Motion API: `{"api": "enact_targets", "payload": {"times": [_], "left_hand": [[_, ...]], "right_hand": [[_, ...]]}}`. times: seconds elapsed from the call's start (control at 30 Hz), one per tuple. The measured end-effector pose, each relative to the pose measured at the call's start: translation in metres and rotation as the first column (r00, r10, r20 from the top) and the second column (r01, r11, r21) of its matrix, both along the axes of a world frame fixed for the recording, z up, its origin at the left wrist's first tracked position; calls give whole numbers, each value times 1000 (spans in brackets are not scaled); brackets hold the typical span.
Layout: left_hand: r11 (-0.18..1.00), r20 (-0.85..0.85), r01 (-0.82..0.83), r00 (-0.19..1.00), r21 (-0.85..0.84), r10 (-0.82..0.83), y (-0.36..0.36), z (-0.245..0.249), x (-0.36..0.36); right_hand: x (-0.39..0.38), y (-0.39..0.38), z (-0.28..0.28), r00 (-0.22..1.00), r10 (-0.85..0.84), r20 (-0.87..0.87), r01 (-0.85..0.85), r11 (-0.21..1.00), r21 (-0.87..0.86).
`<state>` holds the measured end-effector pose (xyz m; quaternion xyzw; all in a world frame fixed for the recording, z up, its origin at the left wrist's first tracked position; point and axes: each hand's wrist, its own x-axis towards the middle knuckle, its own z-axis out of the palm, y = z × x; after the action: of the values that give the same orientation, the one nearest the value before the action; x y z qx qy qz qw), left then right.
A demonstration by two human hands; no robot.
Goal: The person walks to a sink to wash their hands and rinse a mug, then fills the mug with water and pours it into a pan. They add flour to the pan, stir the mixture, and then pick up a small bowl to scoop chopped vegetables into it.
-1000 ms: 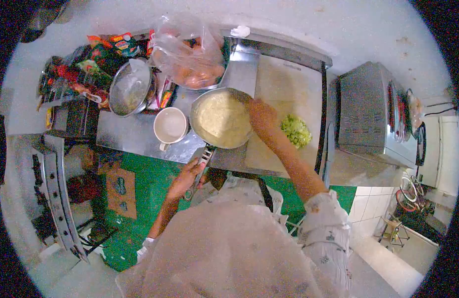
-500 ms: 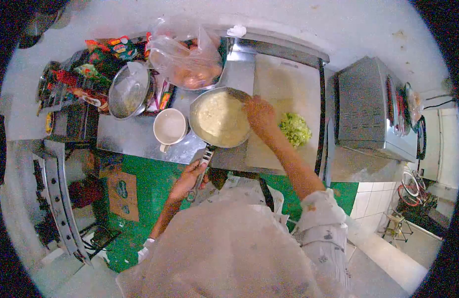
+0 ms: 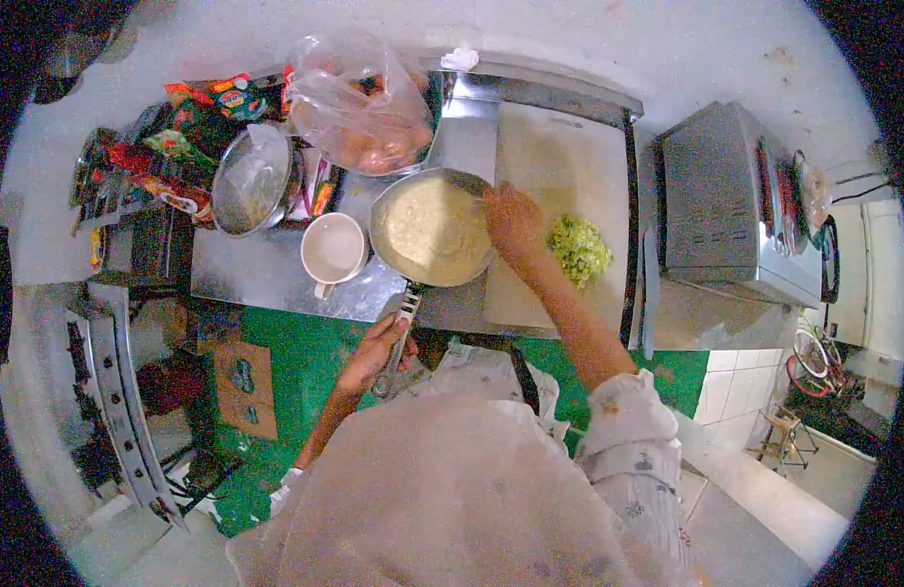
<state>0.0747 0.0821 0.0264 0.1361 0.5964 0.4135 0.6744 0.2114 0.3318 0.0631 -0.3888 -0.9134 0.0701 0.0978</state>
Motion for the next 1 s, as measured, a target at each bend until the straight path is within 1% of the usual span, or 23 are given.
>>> {"api": "enact_targets", "payload": {"times": [0.03,0.07,0.13,0.17,0.23,0.27,0.33,0.37,0.43,0.47,0.5,0.53,0.57,0.6,0.67,0.73,0.77,0.8,0.83,0.9,0.93,0.97,1.0], "left_hand": [[999,49,-43,998,-17,44,-1,-2,0],[999,50,-48,998,-17,49,-2,-2,-1],[985,188,-153,968,-84,167,-3,1,-5],[985,188,-153,968,-84,167,-4,-1,-7],[980,-51,-200,979,-5,199,-8,-7,-15],[980,-54,-199,979,-6,199,-11,-8,-19],[941,-156,-335,933,-42,325,-19,-11,-30],[942,-160,-334,933,-43,323,-24,-15,-35],[829,-312,-540,770,144,556,-33,-25,-45],[808,-345,-550,731,212,588,-33,-31,-54],[805,-344,-553,729,213,592,-31,-31,-58],[762,-398,-547,650,347,647,-30,-31,-60],[709,-437,-521,560,474,704,-29,-31,-62],[706,-438,-528,554,472,708,-28,-35,-66],[745,-350,-543,661,387,663,-26,-44,-72],[762,-331,-556,688,333,646,-20,-40,-74],[778,-310,-564,714,277,628,-16,-39,-74],[781,-307,-560,718,277,624,-13,-46,-79],[815,-365,-510,729,275,580,-13,-55,-87],[849,-422,-455,736,270,529,-9,-64,-95],[866,-545,-387,672,317,500,-6,-64,-96],[881,-655,-313,589,354,473,-3,-64,-97],[881,-653,-311,592,356,473,-2,-65,-98]], "right_hand": [[9,1,8,993,22,114,-28,998,54],[17,-1,8,993,27,115,-33,998,54],[31,-8,6,948,241,209,-214,966,-142],[28,-13,2,948,241,210,-214,966,-142],[13,-25,-15,982,169,81,-129,924,-360],[5,-27,-26,983,168,78,-130,924,-360],[-11,-24,-41,980,104,-167,-125,985,-122],[-14,-16,-42,980,102,-171,-124,984,-124],[-17,-2,-25,996,-87,-34,83,990,-112],[-10,-1,-14,996,-86,-36,82,991,-110],[2,-1,-2,998,-56,43,59,994,-92],[13,-2,3,992,-23,123,32,996,-77],[20,-4,1,992,-13,125,23,997,-77],[25,-8,0,980,55,190,-31,992,-124],[26,-17,-4,960,126,251,-83,981,-175],[14,-28,-1,971,180,157,-132,952,-276],[10,-27,-13,972,176,159,-127,953,-275],[4,-22,-36,988,153,34,-142,963,-227],[-1,-18,-44,986,134,-94,-149,973,-177],[-1,0,-44,996,87,-22,-89,991,-103],[0,4,-39,998,41,45,-40,999,-22],[6,7,-33,998,36,46,-36,999,-19],[11,5,-9,1000,-16,26,17,999,-32]]}}
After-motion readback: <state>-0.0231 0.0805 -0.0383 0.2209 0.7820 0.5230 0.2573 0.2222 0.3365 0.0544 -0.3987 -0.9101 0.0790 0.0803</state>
